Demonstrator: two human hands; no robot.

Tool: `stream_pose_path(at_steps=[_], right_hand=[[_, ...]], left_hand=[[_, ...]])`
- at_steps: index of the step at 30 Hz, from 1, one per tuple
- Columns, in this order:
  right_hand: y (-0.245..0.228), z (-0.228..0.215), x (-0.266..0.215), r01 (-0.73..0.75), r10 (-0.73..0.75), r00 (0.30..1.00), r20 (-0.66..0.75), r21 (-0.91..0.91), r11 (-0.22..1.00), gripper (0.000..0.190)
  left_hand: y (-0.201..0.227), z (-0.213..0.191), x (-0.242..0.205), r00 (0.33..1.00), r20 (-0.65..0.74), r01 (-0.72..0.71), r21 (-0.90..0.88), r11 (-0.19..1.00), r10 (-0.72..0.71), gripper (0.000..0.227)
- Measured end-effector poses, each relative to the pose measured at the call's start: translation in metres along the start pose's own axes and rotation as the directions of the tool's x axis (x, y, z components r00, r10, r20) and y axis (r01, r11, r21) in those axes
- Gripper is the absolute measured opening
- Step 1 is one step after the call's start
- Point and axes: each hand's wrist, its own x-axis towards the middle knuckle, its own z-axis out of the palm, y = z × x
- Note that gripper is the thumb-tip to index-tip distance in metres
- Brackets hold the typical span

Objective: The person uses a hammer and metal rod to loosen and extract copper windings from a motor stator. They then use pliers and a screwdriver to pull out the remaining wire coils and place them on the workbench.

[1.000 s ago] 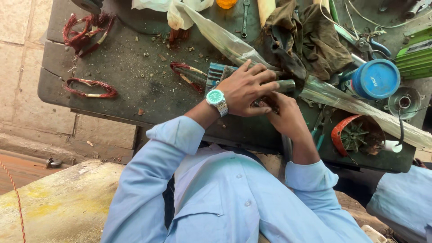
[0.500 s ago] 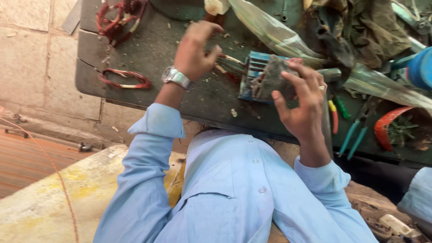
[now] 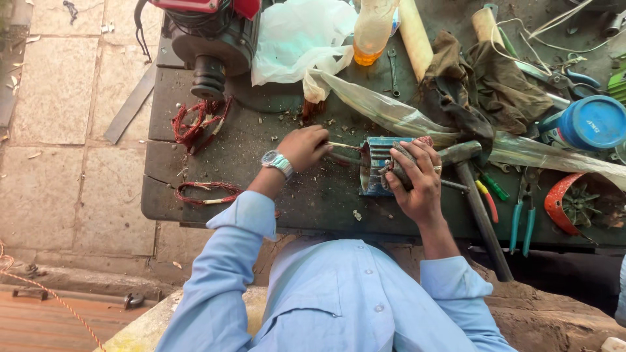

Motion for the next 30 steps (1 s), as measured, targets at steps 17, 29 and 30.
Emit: stream_pose_path(at_steps=[17, 29, 30], right_hand=[[0.013, 0.013, -0.005, 0.116, -0.112, 0.992, -0.051, 0.093, 0.989, 0.033], [0.022, 0.015, -0.013, 0.184, -0.178, 0.982, -0.059, 0.126, 0.975, 0.04], [0.025, 0.016, -0.012, 0.19, -0.185, 0.981, -0.059, 0.119, 0.974, 0.04]], left_hand=[[-0.007, -0.009, -0.117, 0.852, -0.174, -0.035, -0.96, 0.277, -0.494, 0.022], [0.038, 0.003, -0.2, 0.666, -0.39, -0.323, -0.919, 0.225, -0.635, 0.028], [0.033, 0.002, -0.206, 0.608, -0.421, -0.27, -0.907, 0.323, -0.673, 0.029]])
